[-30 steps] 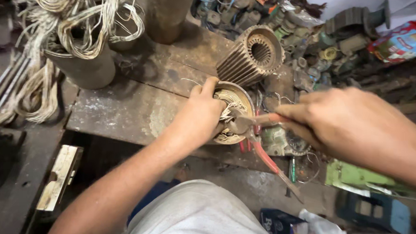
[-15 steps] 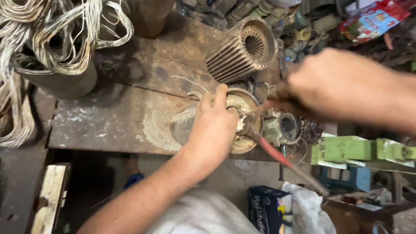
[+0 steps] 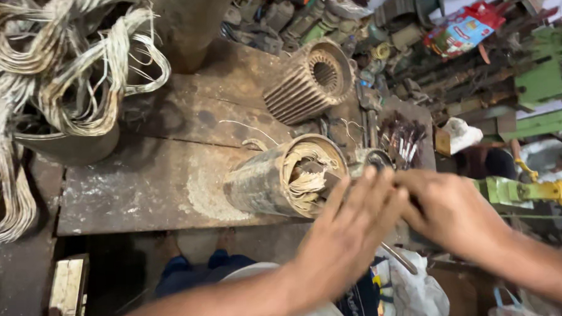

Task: The person uses pliers to pull and cut copper windings from a cylindrical motor stator. They repeatedly pull out sections of wire, cut them, and place the removed copper into a nearby container.

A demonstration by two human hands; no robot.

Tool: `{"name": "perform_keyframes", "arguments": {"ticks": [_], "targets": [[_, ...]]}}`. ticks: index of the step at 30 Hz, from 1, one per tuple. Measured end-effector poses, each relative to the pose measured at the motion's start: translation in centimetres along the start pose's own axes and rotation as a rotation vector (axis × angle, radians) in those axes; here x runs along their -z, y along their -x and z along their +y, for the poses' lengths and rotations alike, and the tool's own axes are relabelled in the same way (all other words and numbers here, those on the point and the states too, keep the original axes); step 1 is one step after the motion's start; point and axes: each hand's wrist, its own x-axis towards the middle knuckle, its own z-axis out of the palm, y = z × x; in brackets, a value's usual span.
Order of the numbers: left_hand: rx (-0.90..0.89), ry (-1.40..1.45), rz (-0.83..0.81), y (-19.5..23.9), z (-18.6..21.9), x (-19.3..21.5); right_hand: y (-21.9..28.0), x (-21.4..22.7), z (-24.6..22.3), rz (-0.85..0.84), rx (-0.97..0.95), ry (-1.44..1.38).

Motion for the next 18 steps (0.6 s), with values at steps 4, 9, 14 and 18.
{"name": "perform_keyframes", "arguments": {"ticks": [4,9,14,18], "targets": [[0.069,0.099,0.101,-2.0,-0.8,-5.8,-2.2,2.0,0.8,-0.616,-0.589,-0.599],[-0.018,0.062,0.217,-0.8,-1.6,-8.5,-3.4,3.4,0.5,-1.202,-1.128,-1.002],[-0.063,-0.144,0.422,-0.1,-2.1,-9.2,-2.9,0.9,-0.3,-1.23,-1.106,-1.183],[-0.223,-0.037,0.496,0.2,-2.3,-10.8,0.8,-3.0,0.4,-1.015,-1.043,-1.087]]}}
